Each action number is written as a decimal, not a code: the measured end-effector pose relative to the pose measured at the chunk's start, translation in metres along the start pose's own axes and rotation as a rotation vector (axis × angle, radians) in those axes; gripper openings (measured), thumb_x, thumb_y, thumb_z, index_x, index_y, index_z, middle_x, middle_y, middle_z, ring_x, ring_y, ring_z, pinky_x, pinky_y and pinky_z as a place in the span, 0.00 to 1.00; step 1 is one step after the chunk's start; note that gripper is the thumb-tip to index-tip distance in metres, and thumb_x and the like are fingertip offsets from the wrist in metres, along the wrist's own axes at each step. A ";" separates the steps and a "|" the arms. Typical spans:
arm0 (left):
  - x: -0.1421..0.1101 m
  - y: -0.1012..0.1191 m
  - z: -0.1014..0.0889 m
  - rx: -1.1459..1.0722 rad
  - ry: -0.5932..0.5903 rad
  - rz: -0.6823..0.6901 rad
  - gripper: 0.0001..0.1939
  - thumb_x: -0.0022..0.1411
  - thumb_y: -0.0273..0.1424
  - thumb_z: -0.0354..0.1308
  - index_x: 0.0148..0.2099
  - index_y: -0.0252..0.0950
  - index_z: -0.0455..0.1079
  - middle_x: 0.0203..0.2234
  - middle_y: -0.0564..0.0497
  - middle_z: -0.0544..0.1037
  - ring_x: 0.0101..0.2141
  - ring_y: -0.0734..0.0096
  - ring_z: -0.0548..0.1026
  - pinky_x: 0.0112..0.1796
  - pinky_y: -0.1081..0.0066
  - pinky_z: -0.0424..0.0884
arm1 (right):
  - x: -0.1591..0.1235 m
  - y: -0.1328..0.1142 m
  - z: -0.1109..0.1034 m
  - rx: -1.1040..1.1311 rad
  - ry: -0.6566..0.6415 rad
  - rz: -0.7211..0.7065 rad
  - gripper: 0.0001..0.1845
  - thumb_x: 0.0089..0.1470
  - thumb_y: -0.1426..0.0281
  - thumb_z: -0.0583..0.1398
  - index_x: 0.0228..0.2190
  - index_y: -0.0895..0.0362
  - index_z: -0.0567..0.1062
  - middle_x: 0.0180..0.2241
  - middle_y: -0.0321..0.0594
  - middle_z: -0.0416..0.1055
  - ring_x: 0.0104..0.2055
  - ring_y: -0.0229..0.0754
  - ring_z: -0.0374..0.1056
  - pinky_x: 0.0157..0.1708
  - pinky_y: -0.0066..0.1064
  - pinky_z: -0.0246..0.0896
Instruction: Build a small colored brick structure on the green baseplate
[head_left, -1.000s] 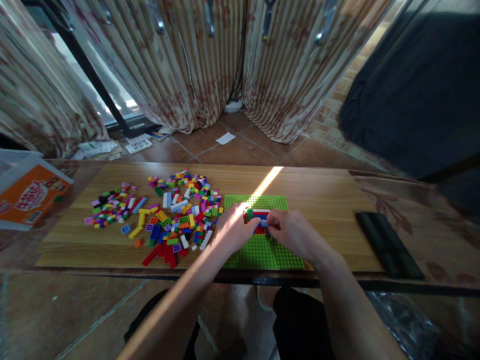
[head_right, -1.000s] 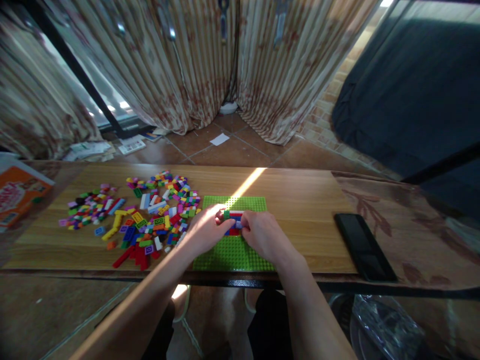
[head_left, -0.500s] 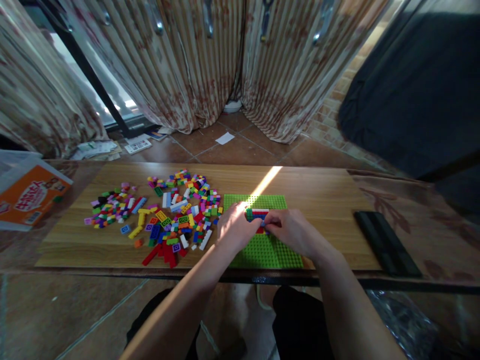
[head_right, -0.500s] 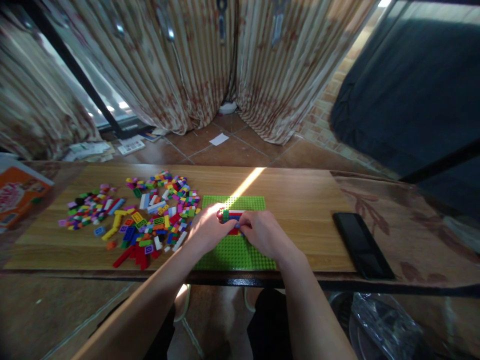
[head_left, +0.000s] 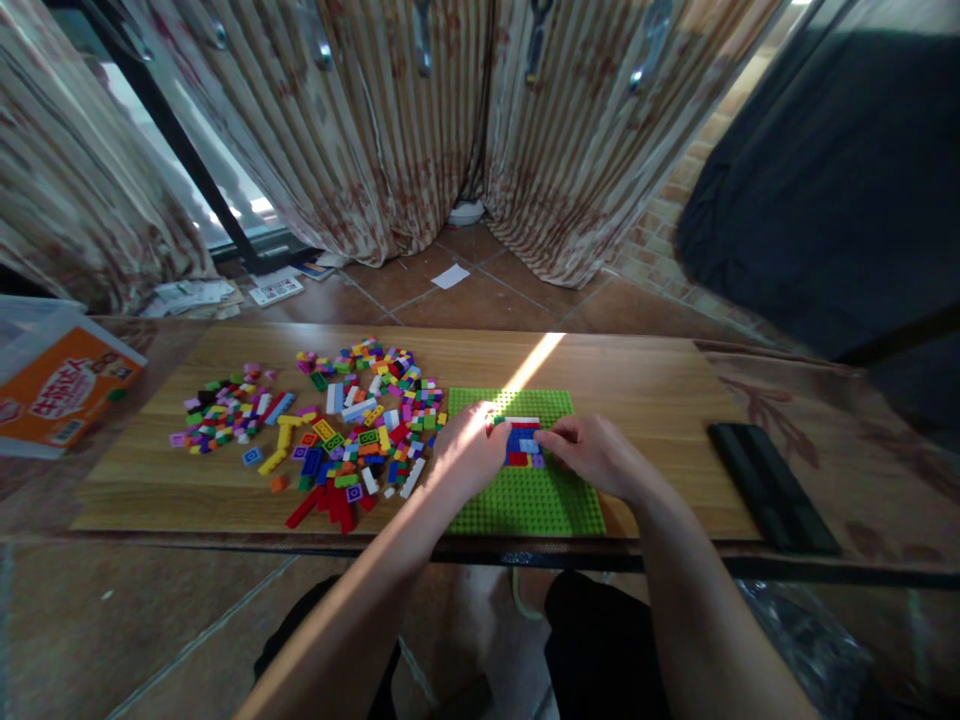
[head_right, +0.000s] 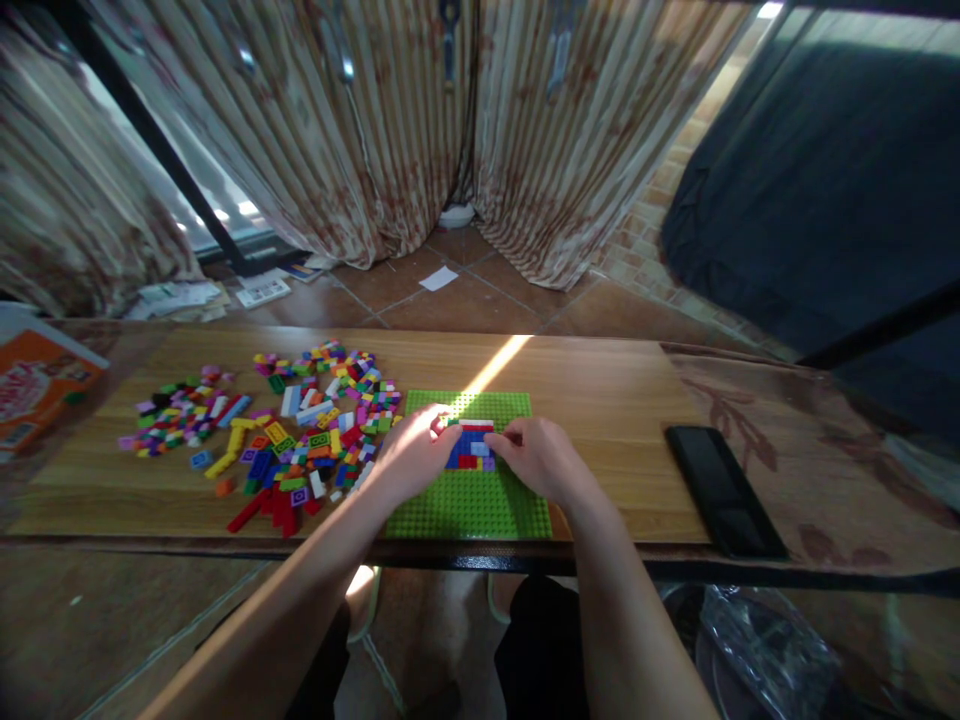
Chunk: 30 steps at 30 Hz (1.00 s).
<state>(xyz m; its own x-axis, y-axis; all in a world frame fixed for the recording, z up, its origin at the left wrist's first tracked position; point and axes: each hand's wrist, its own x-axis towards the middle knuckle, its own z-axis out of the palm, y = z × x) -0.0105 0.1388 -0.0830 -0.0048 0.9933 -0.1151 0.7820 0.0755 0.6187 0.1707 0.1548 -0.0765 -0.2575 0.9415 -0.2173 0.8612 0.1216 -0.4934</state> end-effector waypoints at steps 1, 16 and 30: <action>0.001 0.000 -0.001 -0.004 -0.004 -0.006 0.16 0.62 0.36 0.50 0.48 0.36 0.71 0.36 0.46 0.78 0.35 0.64 0.75 0.36 0.68 0.68 | 0.000 0.000 0.000 0.006 -0.003 0.004 0.22 0.57 0.58 0.54 0.19 0.57 0.73 0.18 0.39 0.71 0.19 0.36 0.61 0.21 0.29 0.48; -0.002 0.000 0.001 -0.012 0.026 0.014 0.17 0.55 0.43 0.58 0.42 0.37 0.71 0.33 0.48 0.76 0.33 0.65 0.73 0.34 0.68 0.68 | 0.000 0.001 -0.002 0.009 -0.020 0.013 0.19 0.54 0.58 0.56 0.21 0.57 0.75 0.18 0.37 0.69 0.19 0.35 0.60 0.21 0.29 0.47; -0.003 0.010 0.004 -0.025 0.054 -0.042 0.18 0.50 0.41 0.61 0.42 0.38 0.71 0.37 0.46 0.76 0.36 0.61 0.74 0.37 0.65 0.68 | 0.006 -0.001 0.004 0.089 -0.027 0.093 0.15 0.50 0.61 0.60 0.22 0.58 0.77 0.17 0.36 0.71 0.18 0.35 0.61 0.19 0.28 0.47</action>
<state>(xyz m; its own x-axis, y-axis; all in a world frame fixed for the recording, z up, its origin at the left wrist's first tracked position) 0.0000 0.1363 -0.0791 -0.0708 0.9925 -0.0997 0.7649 0.1181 0.6333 0.1664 0.1593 -0.0807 -0.1914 0.9385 -0.2874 0.8398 0.0050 -0.5429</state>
